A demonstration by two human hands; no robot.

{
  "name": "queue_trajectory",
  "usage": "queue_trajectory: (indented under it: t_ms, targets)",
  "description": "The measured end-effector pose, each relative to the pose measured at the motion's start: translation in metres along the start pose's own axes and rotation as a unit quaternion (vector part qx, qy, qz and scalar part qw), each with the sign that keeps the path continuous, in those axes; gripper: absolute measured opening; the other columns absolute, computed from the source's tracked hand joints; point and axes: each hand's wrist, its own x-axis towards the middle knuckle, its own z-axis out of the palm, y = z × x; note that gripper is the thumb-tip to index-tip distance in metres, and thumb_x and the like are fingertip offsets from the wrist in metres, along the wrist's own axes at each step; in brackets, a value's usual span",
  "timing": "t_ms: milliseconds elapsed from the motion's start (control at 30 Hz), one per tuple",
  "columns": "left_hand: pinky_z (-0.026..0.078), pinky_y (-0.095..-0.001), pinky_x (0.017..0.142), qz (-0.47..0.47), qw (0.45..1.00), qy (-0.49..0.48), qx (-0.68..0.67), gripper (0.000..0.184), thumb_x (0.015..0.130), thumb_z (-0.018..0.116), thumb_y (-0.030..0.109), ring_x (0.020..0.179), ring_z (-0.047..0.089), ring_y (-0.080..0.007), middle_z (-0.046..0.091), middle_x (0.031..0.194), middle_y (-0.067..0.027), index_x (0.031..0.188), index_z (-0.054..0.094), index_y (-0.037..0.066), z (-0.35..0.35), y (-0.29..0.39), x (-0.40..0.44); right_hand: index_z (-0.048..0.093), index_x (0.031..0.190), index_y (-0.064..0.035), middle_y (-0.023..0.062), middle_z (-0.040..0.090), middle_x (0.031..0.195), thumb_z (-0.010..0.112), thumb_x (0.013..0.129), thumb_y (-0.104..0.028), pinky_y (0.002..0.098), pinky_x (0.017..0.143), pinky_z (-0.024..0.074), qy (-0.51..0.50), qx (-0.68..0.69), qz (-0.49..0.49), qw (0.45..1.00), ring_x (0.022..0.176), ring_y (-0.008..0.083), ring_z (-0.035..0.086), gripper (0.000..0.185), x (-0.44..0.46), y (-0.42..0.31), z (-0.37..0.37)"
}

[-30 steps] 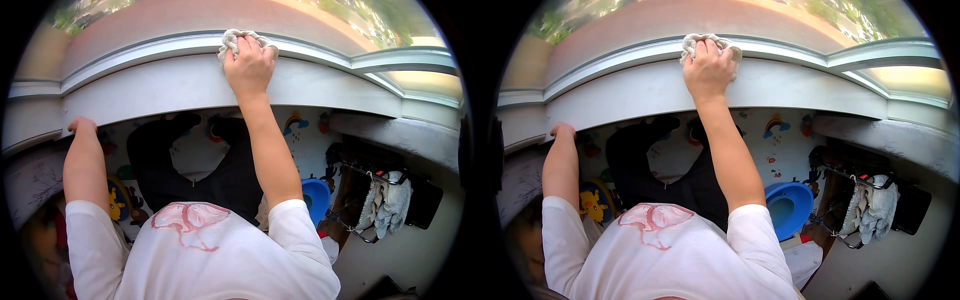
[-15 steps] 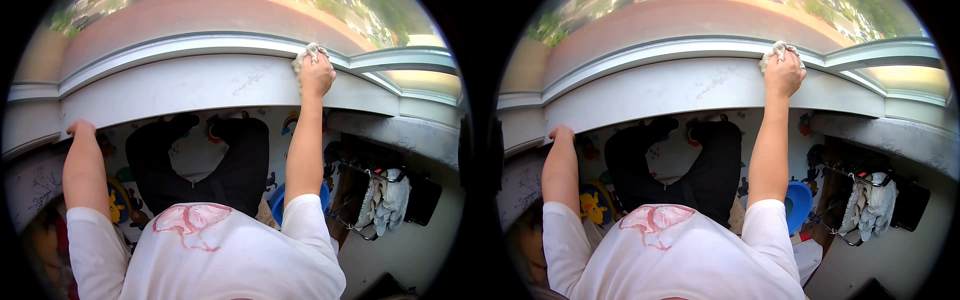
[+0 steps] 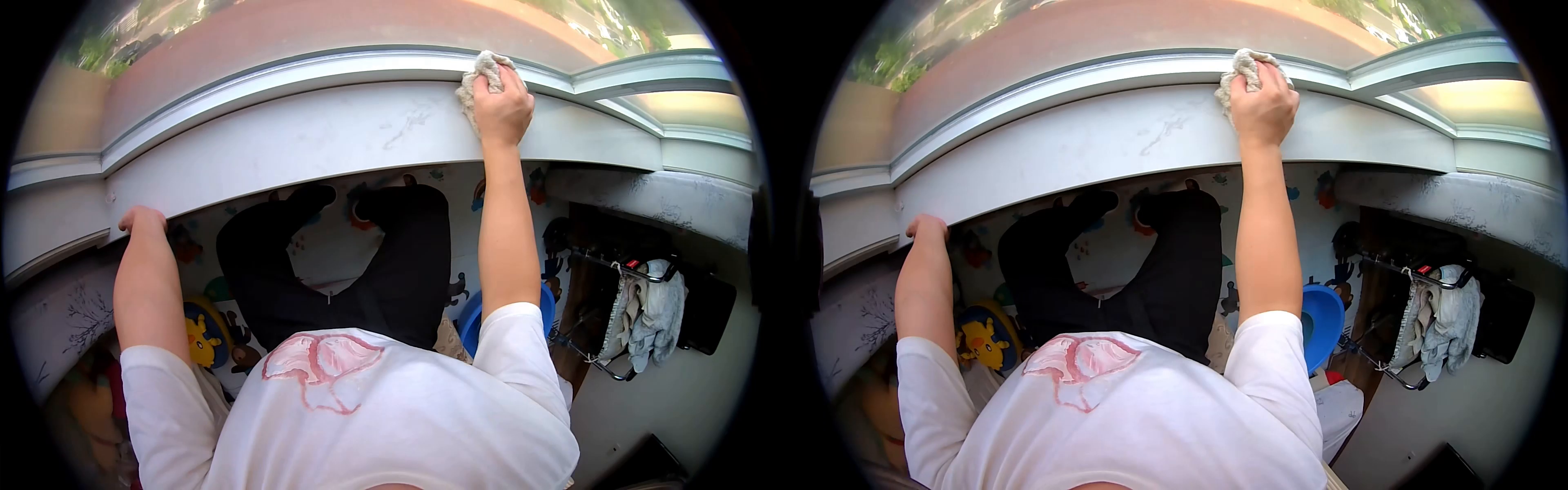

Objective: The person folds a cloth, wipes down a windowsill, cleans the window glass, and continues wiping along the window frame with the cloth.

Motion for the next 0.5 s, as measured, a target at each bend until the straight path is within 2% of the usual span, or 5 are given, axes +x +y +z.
queue_trajectory:
  t_ms: [100, 167, 267, 400, 500]
  targets:
    - [0.036, -0.0398, 0.113, -0.003, 1.0, -0.003, -0.005, 0.055, 0.101, 0.023, 0.037, 0.127, 0.056, -0.0234, 0.062, 0.136, -0.0086, 0.132, 0.062, 0.01, -0.004, 0.001, -0.004, 0.076, 0.102, -0.0093, 0.0096, 0.074, 0.108, 0.069, 0.08, -0.029, 0.042, 0.084, 0.0522, 0.022, -0.021, 0.119, 0.992, 0.097, 0.0297, 0.07, 0.031, 0.022, 0.046, -0.012]
    - [0.036, -0.0397, 0.112, -0.007, 1.0, -0.004, -0.007, 0.055, 0.101, 0.023, 0.037, 0.126, 0.057, -0.0235, 0.062, 0.136, -0.0088, 0.131, 0.062, 0.01, -0.004, 0.001, -0.005, 0.076, 0.102, -0.0103, 0.0081, 0.074, 0.109, 0.069, 0.08, -0.03, 0.0405, 0.087, 0.0505, -0.002, -0.047, 0.178, 0.983, 0.099, 0.029, 0.069, 0.031, 0.024, 0.047, -0.012]
    - [0.037, -0.0396, 0.112, -0.009, 1.0, -0.005, -0.008, 0.055, 0.101, 0.024, 0.037, 0.125, 0.057, -0.0236, 0.063, 0.135, -0.009, 0.13, 0.062, 0.01, -0.005, 0.001, -0.008, 0.077, 0.103, -0.0122, 0.006, 0.074, 0.111, 0.069, 0.08, -0.03, 0.0381, 0.09, 0.048, 0.046, -0.075, 0.078, 0.993, 0.1, 0.0265, 0.068, 0.03, 0.015, 0.039, -0.002]
    - [0.038, -0.0394, 0.111, -0.018, 1.0, -0.008, -0.012, 0.056, 0.101, 0.024, 0.038, 0.124, 0.058, -0.0238, 0.063, 0.134, -0.0093, 0.129, 0.063, 0.01, -0.005, 0.003, -0.009, 0.077, 0.102, -0.0117, 0.0031, 0.074, 0.11, 0.07, 0.08, -0.028, 0.0363, 0.091, 0.0461, 0.029, -0.063, 0.036, 0.997, 0.097, 0.0238, 0.067, 0.028, -0.001, 0.003, 0.009]
    - [0.038, -0.0393, 0.11, -0.022, 1.0, -0.008, -0.013, 0.056, 0.101, 0.024, 0.038, 0.123, 0.058, -0.024, 0.064, 0.134, -0.0095, 0.128, 0.064, 0.009, -0.004, 0.002, -0.008, 0.077, 0.102, -0.0114, 0.0012, 0.073, 0.112, 0.073, 0.078, -0.028, 0.0356, 0.089, 0.0488, 0.012, -0.018, 0.008, 1.0, 0.094, 0.0284, 0.06, 0.029, -0.022, -0.06, 0.014]
